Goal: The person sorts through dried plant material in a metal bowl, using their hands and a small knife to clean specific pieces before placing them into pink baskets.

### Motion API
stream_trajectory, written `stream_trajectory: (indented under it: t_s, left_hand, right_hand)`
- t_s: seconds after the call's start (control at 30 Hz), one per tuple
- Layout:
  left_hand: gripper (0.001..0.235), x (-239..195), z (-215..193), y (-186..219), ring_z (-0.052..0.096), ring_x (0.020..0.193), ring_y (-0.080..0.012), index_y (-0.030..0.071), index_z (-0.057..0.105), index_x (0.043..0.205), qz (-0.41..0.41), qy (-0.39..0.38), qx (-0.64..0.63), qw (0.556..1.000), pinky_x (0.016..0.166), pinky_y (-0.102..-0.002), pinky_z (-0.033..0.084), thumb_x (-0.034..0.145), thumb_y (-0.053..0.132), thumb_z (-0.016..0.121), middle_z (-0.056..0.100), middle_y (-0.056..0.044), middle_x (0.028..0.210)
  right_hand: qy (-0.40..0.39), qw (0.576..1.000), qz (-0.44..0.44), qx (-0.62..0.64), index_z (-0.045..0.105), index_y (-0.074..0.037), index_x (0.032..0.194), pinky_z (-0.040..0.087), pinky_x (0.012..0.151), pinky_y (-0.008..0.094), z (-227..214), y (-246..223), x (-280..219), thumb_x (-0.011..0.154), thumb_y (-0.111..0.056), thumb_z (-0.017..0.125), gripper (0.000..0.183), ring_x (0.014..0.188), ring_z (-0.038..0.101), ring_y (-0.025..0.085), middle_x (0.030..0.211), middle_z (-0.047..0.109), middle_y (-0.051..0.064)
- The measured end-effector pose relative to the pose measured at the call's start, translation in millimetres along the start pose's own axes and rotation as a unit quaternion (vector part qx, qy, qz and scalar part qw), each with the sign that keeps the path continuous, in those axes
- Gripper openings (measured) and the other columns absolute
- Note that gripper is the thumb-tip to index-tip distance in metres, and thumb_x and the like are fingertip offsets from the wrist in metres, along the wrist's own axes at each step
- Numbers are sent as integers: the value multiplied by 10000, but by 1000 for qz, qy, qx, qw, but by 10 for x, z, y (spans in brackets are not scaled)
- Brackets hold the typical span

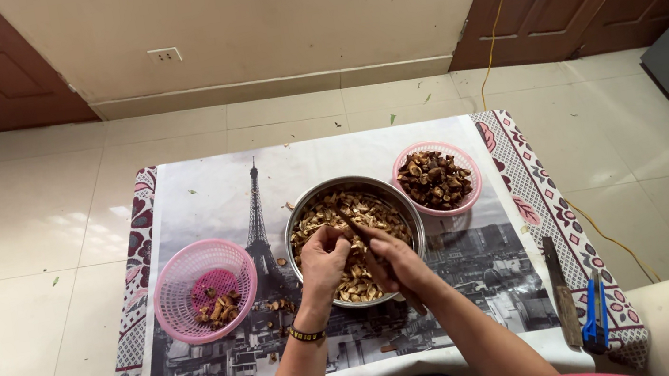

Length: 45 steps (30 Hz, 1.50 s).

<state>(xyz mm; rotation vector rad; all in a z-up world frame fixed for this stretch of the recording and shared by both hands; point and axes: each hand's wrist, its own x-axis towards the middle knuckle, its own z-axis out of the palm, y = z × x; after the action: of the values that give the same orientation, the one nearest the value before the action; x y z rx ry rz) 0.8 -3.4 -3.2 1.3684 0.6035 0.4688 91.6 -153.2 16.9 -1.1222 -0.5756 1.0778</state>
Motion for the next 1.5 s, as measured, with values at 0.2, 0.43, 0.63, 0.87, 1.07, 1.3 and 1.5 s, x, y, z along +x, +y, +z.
stream_trajectory:
  t_s: [0.2, 0.43, 0.63, 0.87, 1.07, 1.3, 1.5]
  left_hand:
    - [70, 26, -49, -7, 523, 607, -38, 29, 702, 963, -15, -5, -74, 997, 511, -184, 415, 966, 69, 645, 657, 1, 788]
    - [94, -7, 0, 8, 635, 655, -63, 32, 718, 990, -3, 8, -2, 1000, 554, -188, 519, 959, 98, 657, 718, -28, 823]
    - [52, -57, 35, -50, 677, 738, -172, 29, 702, 954, 168, 61, 162, 970, 638, -316, 564, 926, 73, 695, 728, -79, 866]
    - [242, 82, -400, -389, 671, 731, -260, 87, 723, 961, 65, 71, 362, 927, 794, -374, 563, 1069, 260, 594, 733, -116, 831]
    - [127, 356, -1720, -795, 705, 914, -309, 86, 763, 969, 93, 230, 468, 848, 852, -443, 579, 947, 143, 652, 737, -162, 996]
    - [246, 397, -2600, -1182, 640, 1082, -385, 63, 710, 1035, -52, 220, 580, 782, 919, -497, 543, 834, 196, 760, 663, -195, 1134]
    - [187, 424, -2638, -1187, 731, 918, -282, 40, 709, 1031, -51, 205, 345, 915, 825, -423, 596, 875, 133, 750, 762, -148, 1004]
  right_hand:
    - [46, 997, 2, 69, 274, -101, 1613, 374, 321, 199, -111, -121, 5, 1068, -251, 314, 566, 374, 396, 49, 547, 431, -43]
    - [29, 995, -42, -83, 313, -158, 1628, 410, 348, 216, -165, 103, -22, 1074, -210, 389, 562, 404, 424, 63, 578, 480, -29]
    - [86, 992, -21, -92, 339, -192, 1631, 378, 366, 199, -237, 282, 7, 1066, -206, 415, 570, 417, 424, 62, 617, 488, -13]
    - [116, 985, 44, -118, 312, -238, 1604, 398, 367, 226, -411, 390, 115, 1043, -215, 408, 569, 413, 439, 80, 626, 501, 6]
    - [95, 989, 72, -89, 337, -173, 1622, 400, 380, 229, -539, 404, 101, 1038, -189, 463, 598, 429, 429, 73, 635, 459, -3]
    - [105, 990, 70, -70, 319, -149, 1602, 385, 364, 232, -508, 462, 96, 1027, -200, 468, 596, 411, 430, 77, 630, 471, 3]
    - [103, 991, 67, -56, 337, -135, 1604, 397, 360, 227, -404, 469, 76, 1035, -195, 463, 586, 409, 435, 73, 630, 475, 2]
